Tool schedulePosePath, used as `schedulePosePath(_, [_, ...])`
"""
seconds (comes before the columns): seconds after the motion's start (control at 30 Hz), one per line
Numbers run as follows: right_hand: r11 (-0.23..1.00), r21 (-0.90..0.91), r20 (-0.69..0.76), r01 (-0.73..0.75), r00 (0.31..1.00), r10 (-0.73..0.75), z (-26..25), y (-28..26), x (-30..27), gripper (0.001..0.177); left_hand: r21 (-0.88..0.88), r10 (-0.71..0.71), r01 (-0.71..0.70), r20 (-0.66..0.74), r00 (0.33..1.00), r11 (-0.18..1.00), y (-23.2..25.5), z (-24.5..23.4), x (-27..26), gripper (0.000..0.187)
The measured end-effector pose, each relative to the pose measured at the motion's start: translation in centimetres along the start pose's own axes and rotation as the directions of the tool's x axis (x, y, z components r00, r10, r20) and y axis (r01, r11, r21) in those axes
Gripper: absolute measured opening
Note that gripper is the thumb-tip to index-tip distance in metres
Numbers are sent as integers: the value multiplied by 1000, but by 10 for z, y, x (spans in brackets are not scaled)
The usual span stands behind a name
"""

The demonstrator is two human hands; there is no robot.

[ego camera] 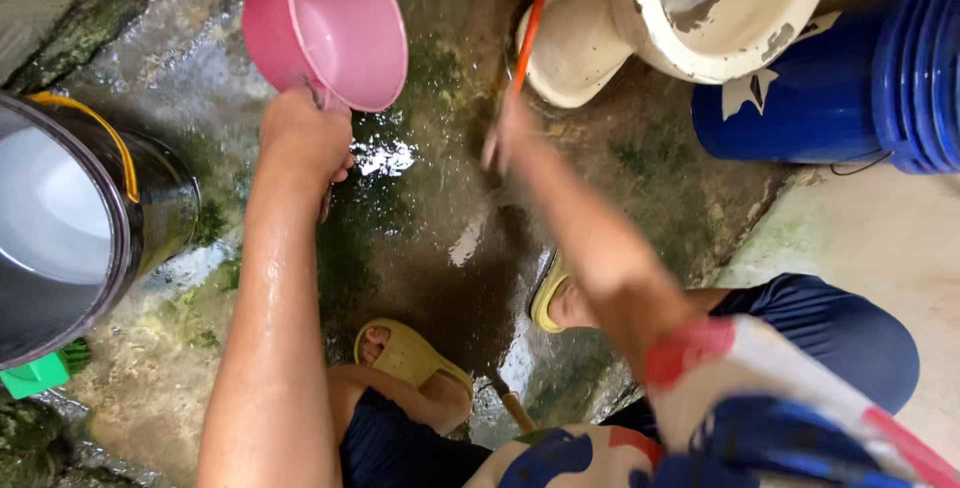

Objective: The person scoops water from a blue bucket with a pink cup and pours it onto the floor. They then use a long-handled brush to scrub the wet floor area repeatedly.

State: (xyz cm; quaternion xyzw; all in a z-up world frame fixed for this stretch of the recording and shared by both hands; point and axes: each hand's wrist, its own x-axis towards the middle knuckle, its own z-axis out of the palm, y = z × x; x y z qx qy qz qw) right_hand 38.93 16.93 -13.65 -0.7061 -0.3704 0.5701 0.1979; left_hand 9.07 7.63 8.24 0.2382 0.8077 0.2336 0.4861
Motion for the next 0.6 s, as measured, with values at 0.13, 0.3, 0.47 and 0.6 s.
schedulePosePath(0.13, [926,256,55,-277,961,272,62,127,-147,42,80,26,-24,-34,999,997,-4,-3,2,34])
schedulePosePath(0.3, [950,309,14,-41,999,38,59,54,-24,64,109,33,-33,-5,999,993,-5,1,-2,42])
schedulePosePath(0.47, [996,-55,-39,-71,997,69,-13,-97,142,74,115,31,-35,35,999,993,-1,2,-10,36])
schedulePosePath(0.6, [997,-76,-35,23,999,-26,-12,-15,81,69,55,-58,55,56,997,997,1,-6,-12,33])
